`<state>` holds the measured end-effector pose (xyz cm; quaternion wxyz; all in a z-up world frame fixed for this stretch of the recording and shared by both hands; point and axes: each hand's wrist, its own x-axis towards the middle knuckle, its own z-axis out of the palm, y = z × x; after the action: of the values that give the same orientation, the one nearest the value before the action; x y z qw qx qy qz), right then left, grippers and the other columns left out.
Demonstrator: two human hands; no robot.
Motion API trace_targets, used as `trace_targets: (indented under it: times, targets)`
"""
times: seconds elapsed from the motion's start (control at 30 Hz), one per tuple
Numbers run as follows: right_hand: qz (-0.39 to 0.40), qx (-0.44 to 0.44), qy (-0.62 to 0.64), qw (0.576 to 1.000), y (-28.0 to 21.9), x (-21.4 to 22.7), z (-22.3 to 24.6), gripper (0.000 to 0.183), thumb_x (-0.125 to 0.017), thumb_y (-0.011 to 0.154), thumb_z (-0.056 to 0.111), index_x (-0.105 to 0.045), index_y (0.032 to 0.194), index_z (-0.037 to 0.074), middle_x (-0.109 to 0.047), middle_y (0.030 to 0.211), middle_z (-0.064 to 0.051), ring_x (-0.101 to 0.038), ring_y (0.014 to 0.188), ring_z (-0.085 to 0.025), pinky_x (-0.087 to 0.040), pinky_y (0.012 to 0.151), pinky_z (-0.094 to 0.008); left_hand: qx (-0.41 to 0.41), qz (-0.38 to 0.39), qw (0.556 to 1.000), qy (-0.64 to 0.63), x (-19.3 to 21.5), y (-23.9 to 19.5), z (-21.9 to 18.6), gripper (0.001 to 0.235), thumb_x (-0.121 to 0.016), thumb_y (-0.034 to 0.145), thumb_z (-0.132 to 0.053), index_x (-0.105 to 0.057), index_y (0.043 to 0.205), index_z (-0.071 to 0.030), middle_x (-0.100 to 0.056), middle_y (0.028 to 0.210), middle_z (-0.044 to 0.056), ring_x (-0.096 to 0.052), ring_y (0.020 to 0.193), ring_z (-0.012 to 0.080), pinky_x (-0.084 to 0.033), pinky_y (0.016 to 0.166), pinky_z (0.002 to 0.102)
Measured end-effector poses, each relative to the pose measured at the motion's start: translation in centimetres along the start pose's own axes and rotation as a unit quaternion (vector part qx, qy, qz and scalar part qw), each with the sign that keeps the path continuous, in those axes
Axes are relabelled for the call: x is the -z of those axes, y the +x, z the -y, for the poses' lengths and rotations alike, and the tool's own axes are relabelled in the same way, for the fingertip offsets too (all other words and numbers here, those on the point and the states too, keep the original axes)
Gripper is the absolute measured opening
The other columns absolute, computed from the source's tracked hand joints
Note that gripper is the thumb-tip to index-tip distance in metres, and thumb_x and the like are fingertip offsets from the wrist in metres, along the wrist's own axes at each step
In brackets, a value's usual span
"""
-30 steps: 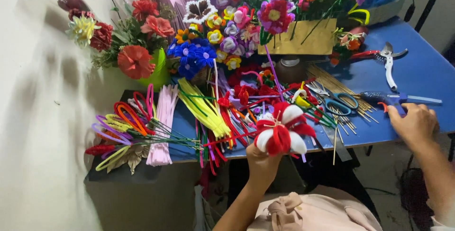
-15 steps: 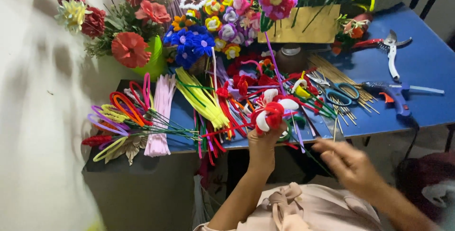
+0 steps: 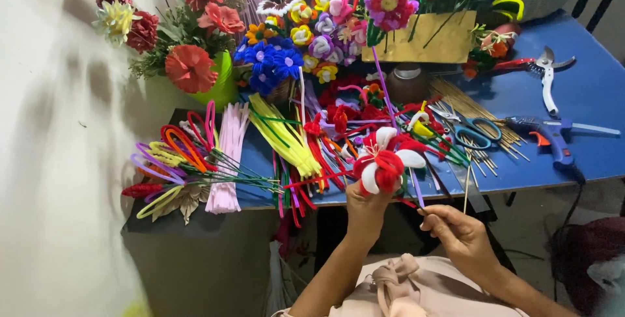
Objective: The person is using a hot glue gun to attach a red and white fabric flower head to a green pipe cleaner stem at a craft station.
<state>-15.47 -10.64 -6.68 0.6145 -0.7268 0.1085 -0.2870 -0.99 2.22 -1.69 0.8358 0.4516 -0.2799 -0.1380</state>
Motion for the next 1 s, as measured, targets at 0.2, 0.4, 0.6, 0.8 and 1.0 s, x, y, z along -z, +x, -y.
trace_targets:
  times: [0.2,0.4,0.6,0.8,1.0]
  targets:
    - [0.018,0.022,0.028,0.999,-0.1,-0.2,-2.3,0.027,-0.060,0.098,0.016,-0.077,0.111,-0.001,-0.079,0.087,-0.012,-0.077,0.082,-0.019,-0.064,0.080,-0.031,-0.067,0.044,0.997,0.022,0.4,-0.6,1.4,0.012,-0.079,0.089,-0.006,-0.074,0.080,-0.011,-0.072,0.084,-0.006,-0.062,0.083,0.0079,-0.055,0.074,0.030]
    - [0.055,0.102,0.038,0.993,0.4,0.1,-4.5,0.024,-0.057,0.103,0.020,-0.074,0.096,0.005,-0.073,0.087,-0.004,-0.067,0.085,-0.015,-0.052,0.084,-0.031,-0.254,0.103,0.956,0.108,-2.4,-1.4,-0.7,0.022,-0.072,0.097,-0.011,-0.071,0.118,-0.006,-0.071,0.120,0.014,-0.069,0.114,0.0325,-0.058,0.102,0.047]
    - [0.071,0.066,0.040,0.994,0.9,2.4,-12.3,0.034,-0.065,0.097,0.023,-0.072,0.126,0.005,-0.074,0.100,0.003,-0.062,0.093,-0.009,-0.053,0.081,-0.030,-0.204,0.131,0.955,0.172,-2.2,-1.6,-1.2,0.028,-0.073,0.097,-0.017,-0.059,0.073,-0.010,-0.064,0.079,0.002,-0.055,0.085,0.0228,-0.049,0.090,0.044]
    - [0.173,0.073,0.139,0.972,1.7,3.0,-9.5,0.034,-0.064,0.097,0.016,-0.066,0.125,-0.002,-0.078,0.099,-0.014,-0.074,0.090,-0.024,-0.063,0.082,-0.039,-0.023,0.307,0.945,-0.112,-2.8,-0.9,-5.6,0.012,-0.079,0.091,-0.017,-0.070,0.085,-0.011,-0.067,0.078,0.000,-0.057,0.074,0.0052,-0.049,0.076,0.025]
    - [0.135,0.101,0.062,0.984,2.5,3.4,-7.9,0.036,-0.064,0.093,0.013,-0.067,0.127,0.000,-0.075,0.112,-0.014,-0.072,0.104,-0.026,-0.057,0.096,-0.039,-0.016,0.326,0.944,-0.051,2.7,-1.5,4.6,0.026,-0.083,0.087,-0.023,-0.067,0.102,-0.008,-0.066,0.102,0.006,-0.059,0.099,0.0126,-0.051,0.091,0.031]
